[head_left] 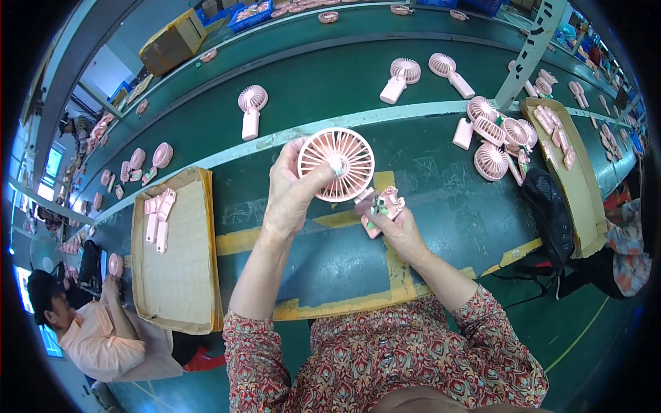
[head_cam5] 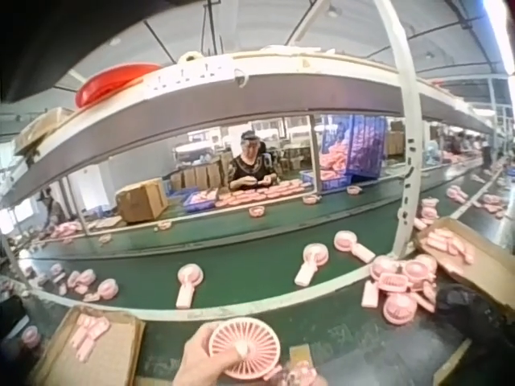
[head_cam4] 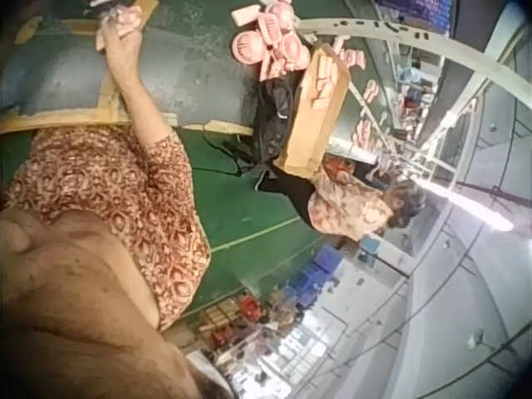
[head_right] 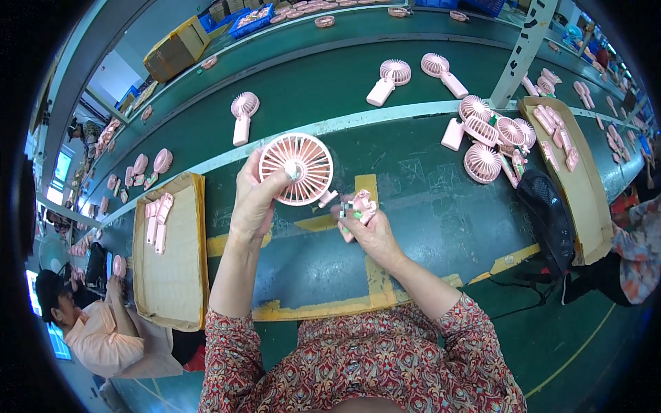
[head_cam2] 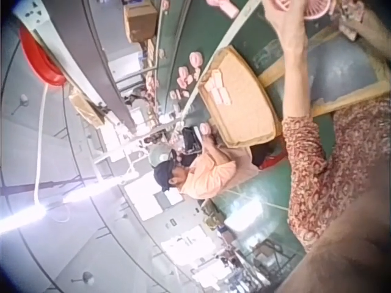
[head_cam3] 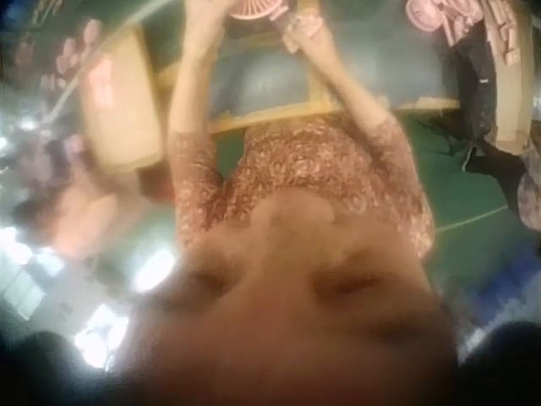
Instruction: Assemble and inspect small portable handheld fans on an electronics assembly line.
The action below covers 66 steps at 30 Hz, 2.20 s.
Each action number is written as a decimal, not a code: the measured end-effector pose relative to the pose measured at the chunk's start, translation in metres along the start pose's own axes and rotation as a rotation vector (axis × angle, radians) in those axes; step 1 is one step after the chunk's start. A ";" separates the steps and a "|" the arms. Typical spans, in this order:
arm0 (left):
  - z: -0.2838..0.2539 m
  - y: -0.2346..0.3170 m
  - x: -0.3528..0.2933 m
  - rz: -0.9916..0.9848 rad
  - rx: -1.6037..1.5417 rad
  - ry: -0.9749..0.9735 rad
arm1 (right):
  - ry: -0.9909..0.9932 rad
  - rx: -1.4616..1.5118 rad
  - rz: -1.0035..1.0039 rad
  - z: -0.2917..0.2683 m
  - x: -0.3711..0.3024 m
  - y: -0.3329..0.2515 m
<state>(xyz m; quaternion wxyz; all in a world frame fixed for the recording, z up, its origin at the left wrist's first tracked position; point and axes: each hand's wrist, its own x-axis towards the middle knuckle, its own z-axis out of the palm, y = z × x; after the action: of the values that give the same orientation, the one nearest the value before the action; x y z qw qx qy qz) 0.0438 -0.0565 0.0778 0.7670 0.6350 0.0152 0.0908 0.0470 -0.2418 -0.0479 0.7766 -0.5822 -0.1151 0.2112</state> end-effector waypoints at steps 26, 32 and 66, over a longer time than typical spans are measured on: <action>-0.008 -0.051 -0.094 -0.040 -0.013 0.140 | -0.368 0.202 0.446 0.026 -0.075 -0.030; -0.010 -0.059 -0.093 -0.069 -0.026 0.139 | -0.343 0.116 0.342 0.029 -0.076 -0.028; -0.001 -0.106 -0.108 -0.467 -0.187 -0.054 | 0.042 -0.154 0.376 0.015 -0.050 0.028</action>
<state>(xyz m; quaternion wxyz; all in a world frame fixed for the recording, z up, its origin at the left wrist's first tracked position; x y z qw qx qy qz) -0.0497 -0.0917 -0.0360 0.8227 0.5429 0.1323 -0.1048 -0.0090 -0.2457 -0.0672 0.6790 -0.6553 -0.0042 0.3309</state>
